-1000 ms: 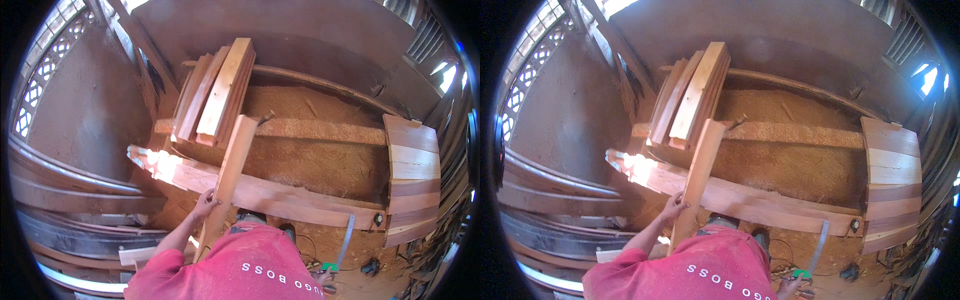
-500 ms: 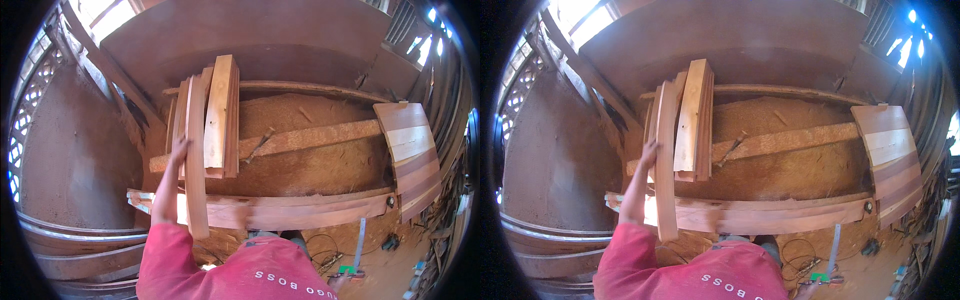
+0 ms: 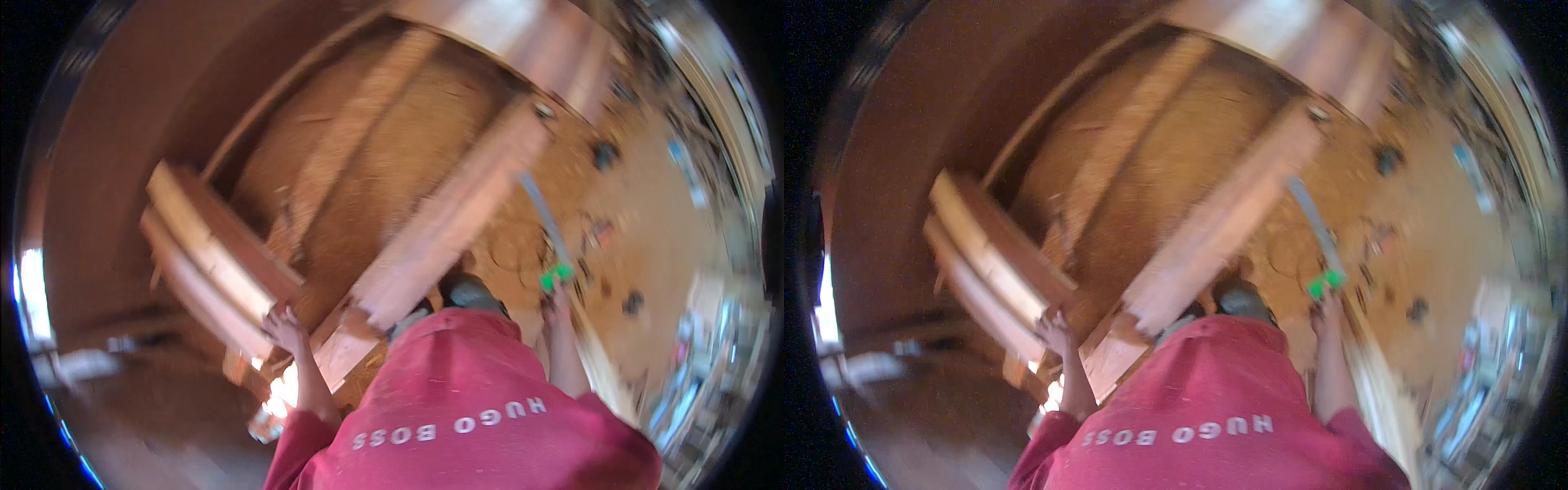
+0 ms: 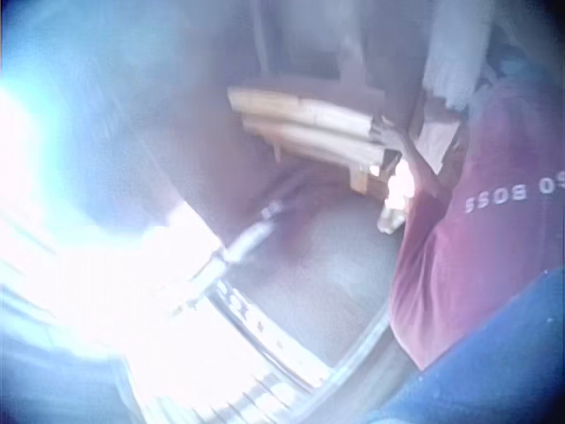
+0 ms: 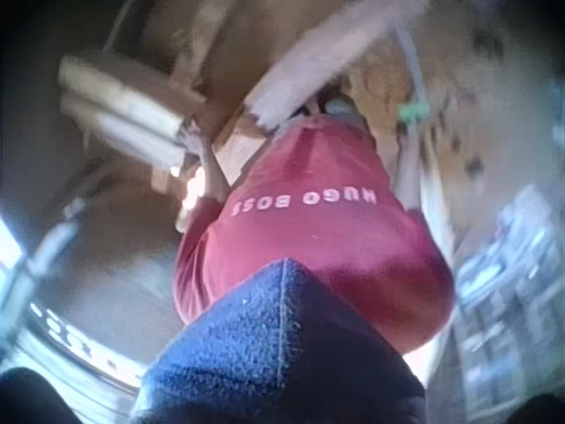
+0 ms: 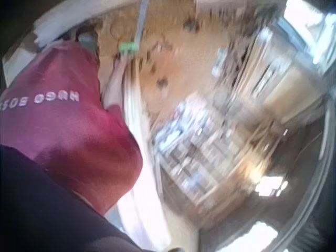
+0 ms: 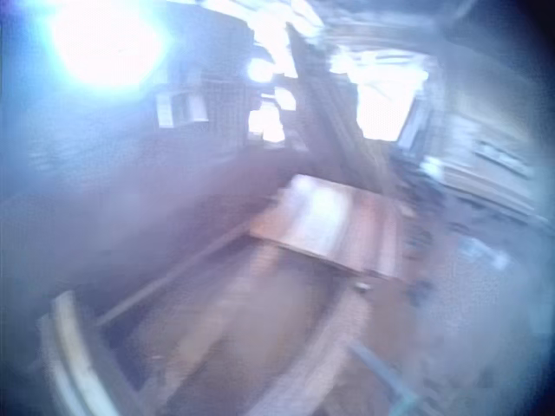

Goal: The person marks a wood plank using a square and a pen, then moves the marked plank to a stack.

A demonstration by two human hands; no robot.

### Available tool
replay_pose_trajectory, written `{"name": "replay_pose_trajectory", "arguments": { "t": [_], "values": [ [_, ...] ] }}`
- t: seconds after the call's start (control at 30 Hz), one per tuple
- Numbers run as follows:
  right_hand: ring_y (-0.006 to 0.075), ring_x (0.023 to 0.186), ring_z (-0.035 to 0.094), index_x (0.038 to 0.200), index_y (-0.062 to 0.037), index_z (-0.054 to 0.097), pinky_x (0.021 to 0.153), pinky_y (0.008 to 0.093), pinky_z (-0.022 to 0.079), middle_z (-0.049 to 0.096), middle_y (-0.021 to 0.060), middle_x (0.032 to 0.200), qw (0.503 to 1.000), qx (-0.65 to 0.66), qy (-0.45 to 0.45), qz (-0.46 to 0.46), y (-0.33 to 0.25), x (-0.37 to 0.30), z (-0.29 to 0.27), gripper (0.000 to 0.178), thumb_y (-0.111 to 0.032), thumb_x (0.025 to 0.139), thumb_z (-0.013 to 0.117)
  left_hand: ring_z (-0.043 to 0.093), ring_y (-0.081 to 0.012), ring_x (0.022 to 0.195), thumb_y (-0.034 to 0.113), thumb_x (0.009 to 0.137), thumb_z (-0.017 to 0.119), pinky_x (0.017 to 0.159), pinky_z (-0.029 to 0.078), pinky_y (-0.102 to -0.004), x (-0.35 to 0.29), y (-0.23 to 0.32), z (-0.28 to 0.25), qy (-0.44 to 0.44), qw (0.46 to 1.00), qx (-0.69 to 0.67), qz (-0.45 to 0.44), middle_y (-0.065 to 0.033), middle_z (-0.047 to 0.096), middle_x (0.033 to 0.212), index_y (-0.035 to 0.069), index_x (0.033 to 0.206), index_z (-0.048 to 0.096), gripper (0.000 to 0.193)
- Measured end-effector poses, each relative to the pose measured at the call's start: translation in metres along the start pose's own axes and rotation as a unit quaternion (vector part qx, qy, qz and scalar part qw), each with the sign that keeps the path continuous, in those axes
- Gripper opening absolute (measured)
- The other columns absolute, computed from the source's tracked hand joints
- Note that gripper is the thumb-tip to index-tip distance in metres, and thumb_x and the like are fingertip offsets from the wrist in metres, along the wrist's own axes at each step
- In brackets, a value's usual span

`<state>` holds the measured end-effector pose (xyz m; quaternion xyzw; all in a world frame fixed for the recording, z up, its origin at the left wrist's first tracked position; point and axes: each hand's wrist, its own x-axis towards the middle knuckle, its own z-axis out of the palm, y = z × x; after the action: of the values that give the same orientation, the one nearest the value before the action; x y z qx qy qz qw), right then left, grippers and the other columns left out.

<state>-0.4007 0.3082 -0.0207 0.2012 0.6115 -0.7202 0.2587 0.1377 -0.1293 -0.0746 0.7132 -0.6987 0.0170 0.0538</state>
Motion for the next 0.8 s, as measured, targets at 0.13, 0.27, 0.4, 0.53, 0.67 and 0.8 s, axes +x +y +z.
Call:
{"name": "replay_pose_trajectory", "arguments": {
  "t": [0.13, 0.27, 0.4, 0.53, 0.67, 0.8],
  "values": [
    [0.0073, 0.063, 0.048, 0.121, -0.0193, 0.057, 0.049, 0.0239, 0.036, 0.052, -0.0058, 0.079, 0.998, 0.03, 0.003, 0.053, 0.01, 0.034, 0.019, 0.03, -0.033, 0.098, 0.072, 0.038, -0.047, 0.142, 0.046, 0.098, 0.061, 0.116, 0.032, -0.0596, -0.063, 0.109, -0.009, -0.02, 0.988, -0.115, 0.1, -0.026, 0.046, 0.151, 0.002, 0.142, 0.053, 0.063],
    [0.0047, 0.067, 0.053, 0.112, -0.0127, 0.064, 0.048, 0.0226, 0.037, 0.058, -0.0048, 0.081, 0.995, -0.037, -0.044, 0.079, 0.011, 0.093, 0.043, 0.025, -0.032, 0.097, 0.072, 0.038, -0.0444, 0.143, 0.03, 0.093, 0.071, 0.118, 0.03, -0.0545, -0.101, 0.25, -0.043, -0.158, 0.881, -0.192, 0.403, -0.0244, 0.045, 0.152, 0.003, 0.144, 0.05, 0.062],
    [0.0109, 0.078, 0.057, 0.114, -0.0083, 0.069, 0.066, 0.0298, 0.046, 0.067, -0.0023, 0.091, 0.991, -0.114, -0.075, 0.003, 0.017, 0.147, 0.103, 0.027, -0.028, 0.097, 0.074, 0.031, -0.0415, 0.15, 0.04, 0.097, 0.065, 0.121, 0.026, -0.0558, -0.11, 0.381, -0.046, -0.241, 0.783, -0.145, 0.554, -0.0219, 0.037, 0.158, 0.009, 0.152, 0.041, 0.068],
    [0.0088, 0.074, 0.049, 0.105, -0.0073, 0.07, 0.067, 0.0306, 0.042, 0.061, -0.0051, 0.084, 0.992, -0.069, -0.096, -0.049, 0.019, 0.185, 0.15, 0.022, -0.027, 0.096, 0.075, 0.027, -0.0389, 0.152, 0.052, 0.089, 0.071, 0.122, 0.02, -0.0588, -0.107, 0.503, -0.02, -0.215, 0.716, -0.137, 0.65, -0.0192, 0.033, 0.162, 0.011, 0.156, 0.037, 0.085],
    [0.0063, 0.07, 0.049, 0.096, -0.0056, 0.07, 0.062, 0.0292, 0.041, 0.059, -0.007, 0.077, 0.982, -0.118, -0.112, -0.099, 0.038, 0.218, 0.145, 0.022, -0.027, 0.094, 0.076, 0.02, -0.0359, 0.155, 0.059, 0.076, 0.078, 0.123, 0.015, -0.0593, -0.125, 0.6, 0.003, -0.223, 0.685, -0.09, 0.687, -0.0168, 0.028, 0.165, 0.014, 0.159, 0.031, 0.105],
    [0.0103, 0.068, 0.057, 0.095, -0.0023, 0.072, 0.066, 0.0319, 0.05, 0.066, -0.0006, 0.074, 0.965, -0.207, -0.152, -0.043, 0.021, 0.226, 0.153, 0.025, -0.026, 0.091, 0.077, 0.019, -0.0328, 0.157, 0.054, 0.063, 0.084, 0.122, 0.01, -0.0638, -0.123, 0.63, 0.037, -0.197, 0.705, -0.11, 0.672, -0.0135, 0.027, 0.166, 0.017, 0.161, 0.029, 0.118]
  ]
}}
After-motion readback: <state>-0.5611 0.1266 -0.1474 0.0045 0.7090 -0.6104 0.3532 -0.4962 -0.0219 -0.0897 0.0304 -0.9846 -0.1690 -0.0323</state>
